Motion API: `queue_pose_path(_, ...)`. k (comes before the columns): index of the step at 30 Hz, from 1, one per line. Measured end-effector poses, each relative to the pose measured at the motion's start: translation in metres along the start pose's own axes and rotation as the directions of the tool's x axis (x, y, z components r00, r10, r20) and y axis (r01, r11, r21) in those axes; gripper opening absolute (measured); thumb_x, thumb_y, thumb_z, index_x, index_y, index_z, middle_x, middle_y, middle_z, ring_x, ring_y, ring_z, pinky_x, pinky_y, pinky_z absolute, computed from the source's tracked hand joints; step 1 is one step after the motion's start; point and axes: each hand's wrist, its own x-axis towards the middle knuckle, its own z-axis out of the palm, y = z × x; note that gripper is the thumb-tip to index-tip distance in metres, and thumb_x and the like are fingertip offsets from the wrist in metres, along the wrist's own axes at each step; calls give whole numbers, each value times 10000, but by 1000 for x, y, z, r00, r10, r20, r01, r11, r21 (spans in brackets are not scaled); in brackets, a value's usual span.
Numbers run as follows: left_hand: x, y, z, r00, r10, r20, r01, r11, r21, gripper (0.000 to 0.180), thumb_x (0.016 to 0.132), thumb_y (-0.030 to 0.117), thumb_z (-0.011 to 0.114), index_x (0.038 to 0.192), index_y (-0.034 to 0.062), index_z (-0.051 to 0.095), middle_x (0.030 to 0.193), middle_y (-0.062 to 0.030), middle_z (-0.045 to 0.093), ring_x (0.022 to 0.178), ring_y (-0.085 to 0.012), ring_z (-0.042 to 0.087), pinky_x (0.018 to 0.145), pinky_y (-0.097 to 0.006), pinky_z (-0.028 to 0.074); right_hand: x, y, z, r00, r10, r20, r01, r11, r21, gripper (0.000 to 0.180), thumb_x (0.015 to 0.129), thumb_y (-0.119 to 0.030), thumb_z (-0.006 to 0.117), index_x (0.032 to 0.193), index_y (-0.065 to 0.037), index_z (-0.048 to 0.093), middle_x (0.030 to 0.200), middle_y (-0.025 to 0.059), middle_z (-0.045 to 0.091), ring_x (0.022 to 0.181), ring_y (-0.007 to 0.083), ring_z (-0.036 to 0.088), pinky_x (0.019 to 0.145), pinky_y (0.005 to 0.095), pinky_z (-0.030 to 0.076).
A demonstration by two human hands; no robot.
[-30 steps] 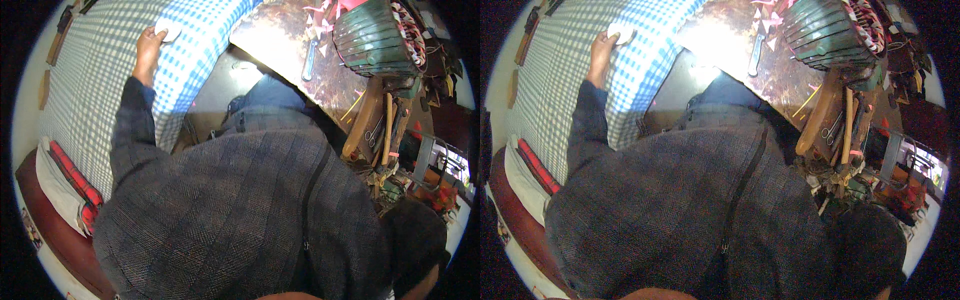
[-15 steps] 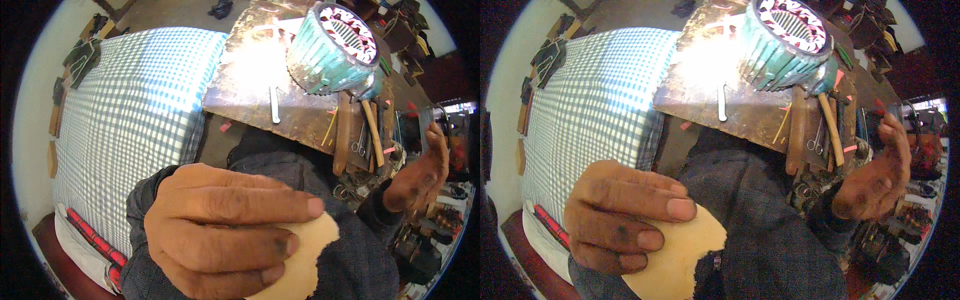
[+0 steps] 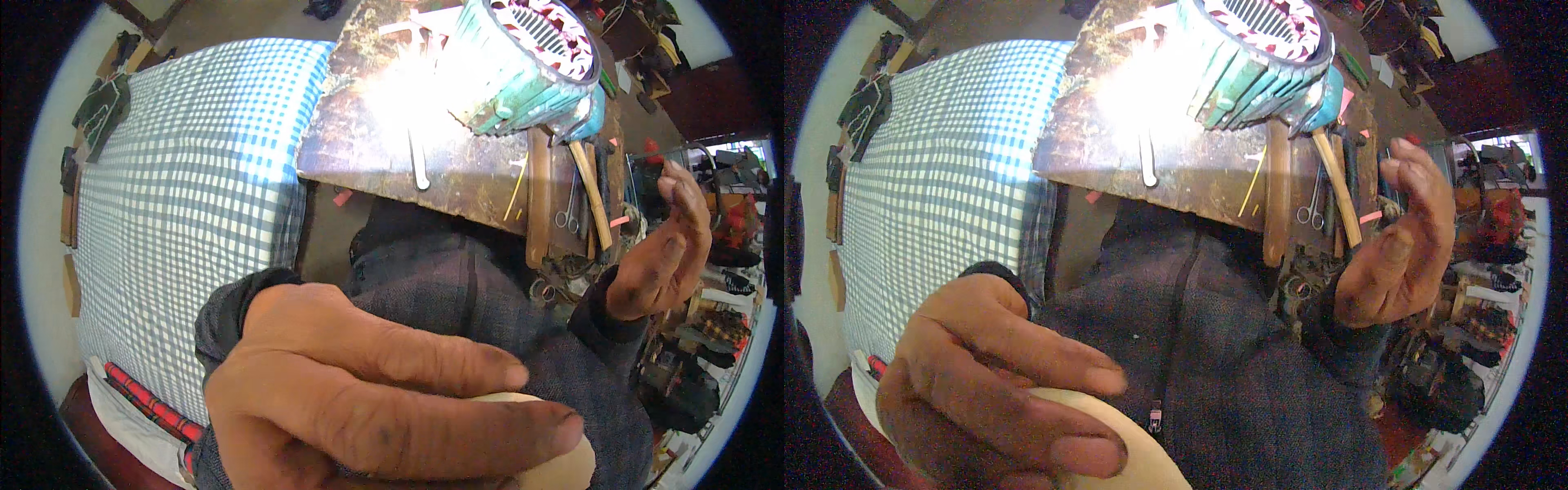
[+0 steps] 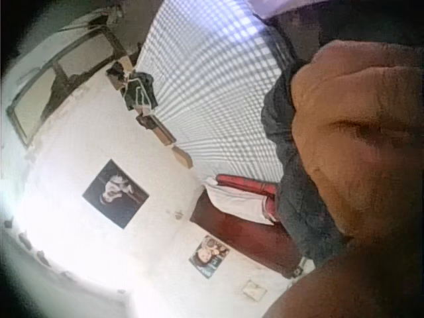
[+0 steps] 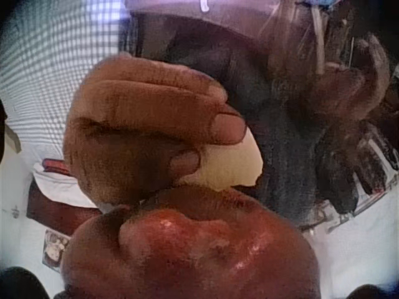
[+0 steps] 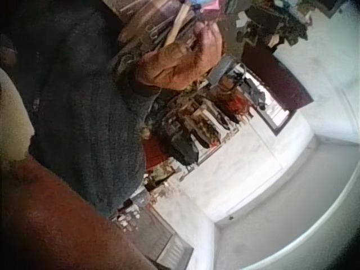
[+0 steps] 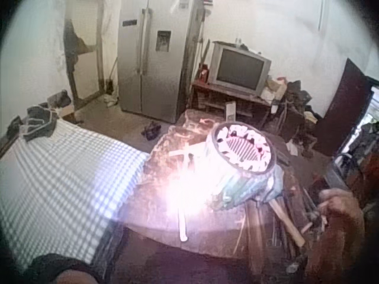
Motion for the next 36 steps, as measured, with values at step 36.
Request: queue_pose_path(36, -174, -114, -209, 802, -471, -368, 445, 60, 893, 656, 863, 211, 802, 1414, -24, 536, 1460, -251, 536, 1364, -403, 508, 1150, -450, 409, -156, 160, 36, 878, 398, 265, -169, 776, -608, 437, 800, -59, 721, 1234, -74, 683, 1292, 224, 586, 1157, 433, 598, 1017, 480, 499)
